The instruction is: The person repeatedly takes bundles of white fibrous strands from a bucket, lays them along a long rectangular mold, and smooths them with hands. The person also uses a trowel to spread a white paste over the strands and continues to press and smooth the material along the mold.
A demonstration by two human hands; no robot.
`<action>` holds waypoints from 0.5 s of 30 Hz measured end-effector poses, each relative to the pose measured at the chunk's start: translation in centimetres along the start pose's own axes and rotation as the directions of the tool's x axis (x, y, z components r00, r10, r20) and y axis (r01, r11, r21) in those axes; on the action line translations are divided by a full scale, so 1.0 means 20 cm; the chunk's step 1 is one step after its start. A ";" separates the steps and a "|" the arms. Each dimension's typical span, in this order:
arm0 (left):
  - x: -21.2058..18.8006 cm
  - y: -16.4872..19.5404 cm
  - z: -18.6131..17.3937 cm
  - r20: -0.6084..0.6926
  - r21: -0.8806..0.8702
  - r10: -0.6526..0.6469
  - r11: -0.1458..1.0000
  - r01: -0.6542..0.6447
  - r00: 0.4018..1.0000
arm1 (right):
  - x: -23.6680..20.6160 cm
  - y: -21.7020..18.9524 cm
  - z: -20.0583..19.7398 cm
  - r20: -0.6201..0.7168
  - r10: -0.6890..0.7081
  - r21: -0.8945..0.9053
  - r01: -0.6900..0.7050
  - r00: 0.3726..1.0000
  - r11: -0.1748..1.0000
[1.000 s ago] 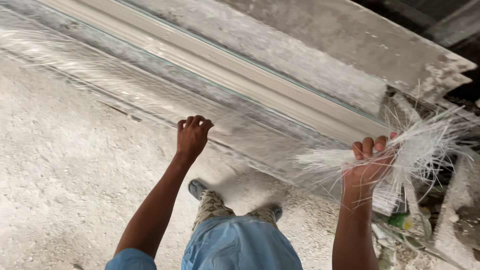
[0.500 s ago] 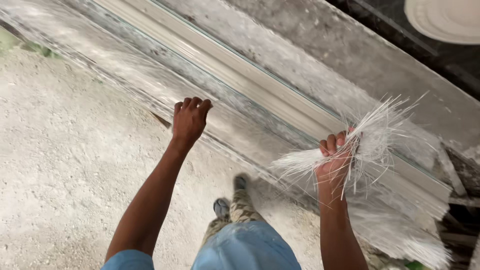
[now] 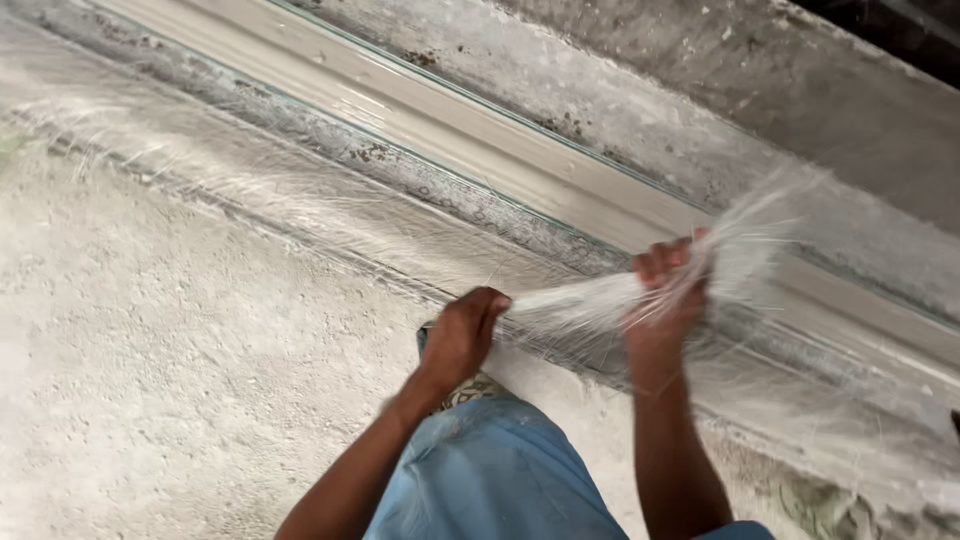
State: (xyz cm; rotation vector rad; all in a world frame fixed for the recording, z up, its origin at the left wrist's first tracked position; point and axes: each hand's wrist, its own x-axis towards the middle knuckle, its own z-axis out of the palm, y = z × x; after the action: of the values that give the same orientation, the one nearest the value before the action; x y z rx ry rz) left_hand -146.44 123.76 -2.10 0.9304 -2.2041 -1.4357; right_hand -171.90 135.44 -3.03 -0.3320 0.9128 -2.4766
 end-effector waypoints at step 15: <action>0.32 -0.59 -0.63 -0.066 0.796 0.276 0.594 -0.117 0.959 | -0.05 -0.13 0.04 -0.105 -0.382 -0.183 0.359 0.918 0.915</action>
State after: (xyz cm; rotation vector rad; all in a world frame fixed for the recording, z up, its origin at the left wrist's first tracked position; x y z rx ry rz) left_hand -139.51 107.77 -7.74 0.9489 -2.6955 -0.1765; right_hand -171.68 137.13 -0.80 -0.4258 1.2078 -2.8066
